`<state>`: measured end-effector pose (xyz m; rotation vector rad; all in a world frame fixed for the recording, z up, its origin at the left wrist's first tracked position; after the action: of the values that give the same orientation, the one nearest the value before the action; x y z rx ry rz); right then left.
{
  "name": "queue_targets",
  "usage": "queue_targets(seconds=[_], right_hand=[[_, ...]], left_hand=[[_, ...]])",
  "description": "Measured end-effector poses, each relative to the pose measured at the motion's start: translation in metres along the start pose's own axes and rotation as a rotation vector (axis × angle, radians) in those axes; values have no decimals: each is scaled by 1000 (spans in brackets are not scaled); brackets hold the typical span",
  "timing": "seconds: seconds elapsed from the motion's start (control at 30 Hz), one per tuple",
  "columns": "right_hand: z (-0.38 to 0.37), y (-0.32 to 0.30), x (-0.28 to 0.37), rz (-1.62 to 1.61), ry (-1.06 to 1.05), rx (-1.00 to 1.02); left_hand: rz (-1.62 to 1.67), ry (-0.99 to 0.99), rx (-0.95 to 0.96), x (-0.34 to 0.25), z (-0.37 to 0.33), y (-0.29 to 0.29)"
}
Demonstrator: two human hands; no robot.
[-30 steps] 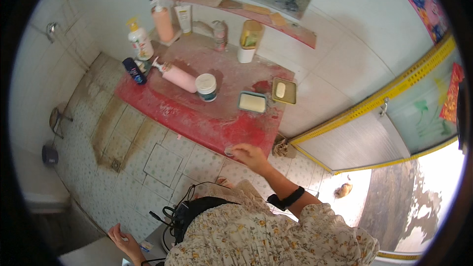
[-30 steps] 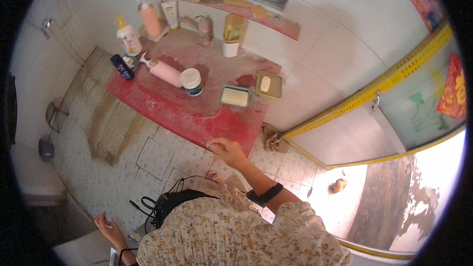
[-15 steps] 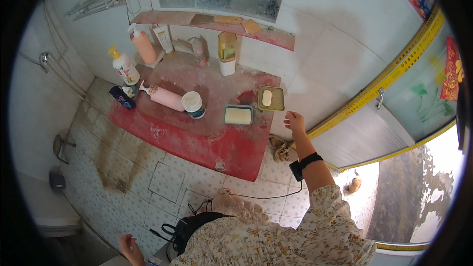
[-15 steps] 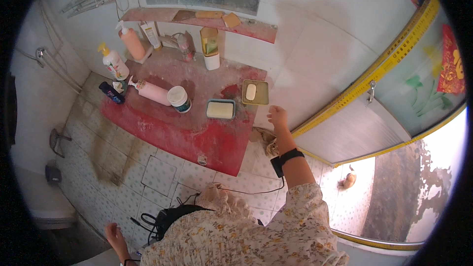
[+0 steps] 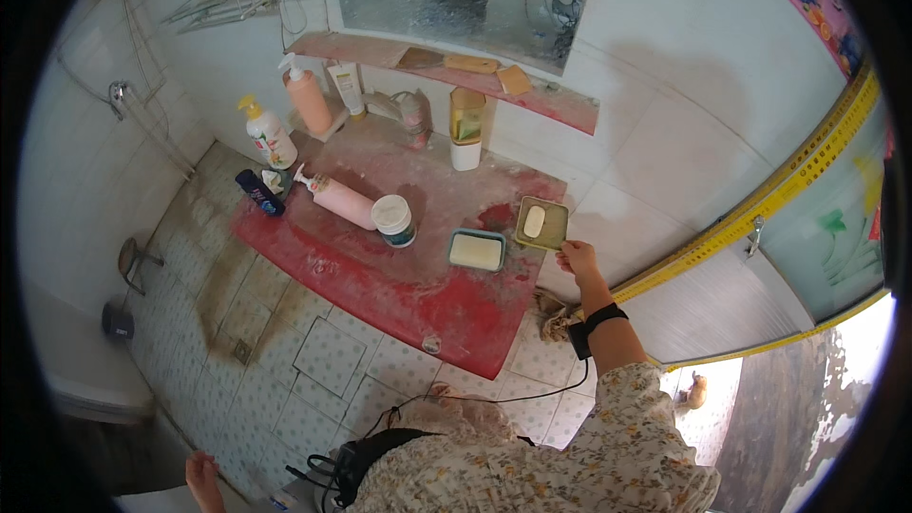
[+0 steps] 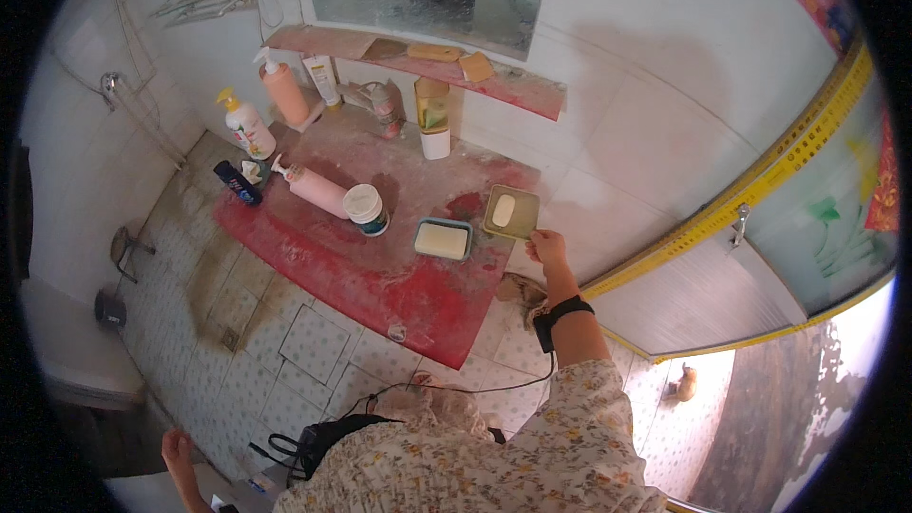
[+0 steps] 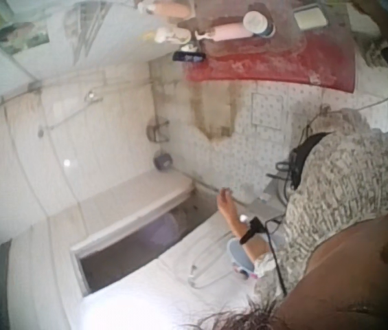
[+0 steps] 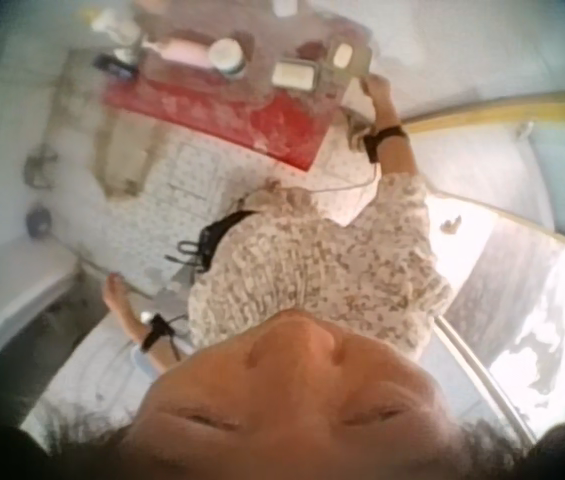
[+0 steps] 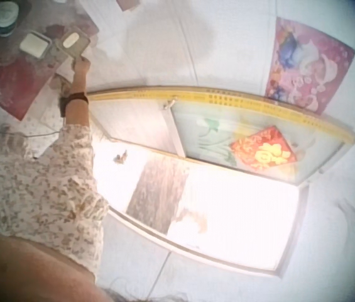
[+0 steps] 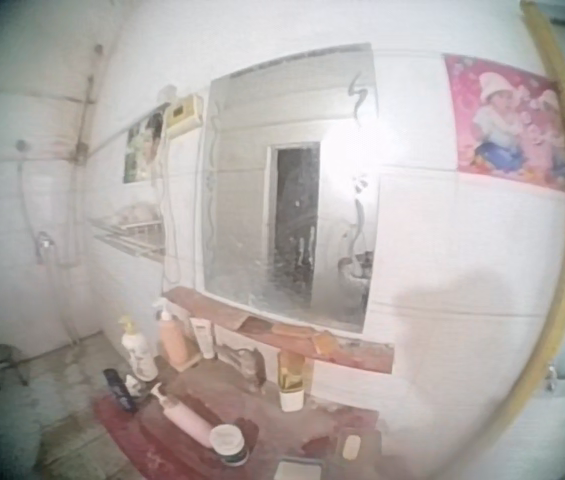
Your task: The person cleans the top and sides of a pink sink with a white cloth, handling several bottles and containers of cleaning and personal care products.
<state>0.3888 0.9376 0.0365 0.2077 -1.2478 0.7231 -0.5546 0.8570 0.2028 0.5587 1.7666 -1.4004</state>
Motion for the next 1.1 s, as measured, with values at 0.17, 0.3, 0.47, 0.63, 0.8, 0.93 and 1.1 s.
queue_targets(seconds=[0.17, 0.3, 0.47, 0.63, 0.8, 0.93, 1.1], right_hand=[[2, 3, 3, -41, -27, 95], [14, -6, 15, -36, -86, 45], [81, -2, 43, -94, -197, 92], [164, 52, 40, -62, -194, 343], [266, 139, 44, -48, -80, 752], [318, 175, 37, 42, -78, 975], [258, 146, 127, 430, -993, 504]], left_hand=[[65, -110, 24, -17, -4, 26], [86, -67, 127, -48, -23, 54], [-9, 76, 210, -128, -59, 91], [494, 27, 577, -190, -48, 254], [420, -114, 829, -215, 19, 348], [747, -484, 814, -194, 38, 386], [846, -558, 588, -178, 39, 346]])
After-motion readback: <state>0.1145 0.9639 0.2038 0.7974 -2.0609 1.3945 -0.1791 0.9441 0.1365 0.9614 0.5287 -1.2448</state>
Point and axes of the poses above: each hand's wrist, its own z-axis away from the middle knuckle, its own y-axis out of the palm, x = y × z, the point moved 10 cm from there along -z, towards the middle knuckle, and after that the axes turned 8 degrees about -x, right-handed, at the moved point
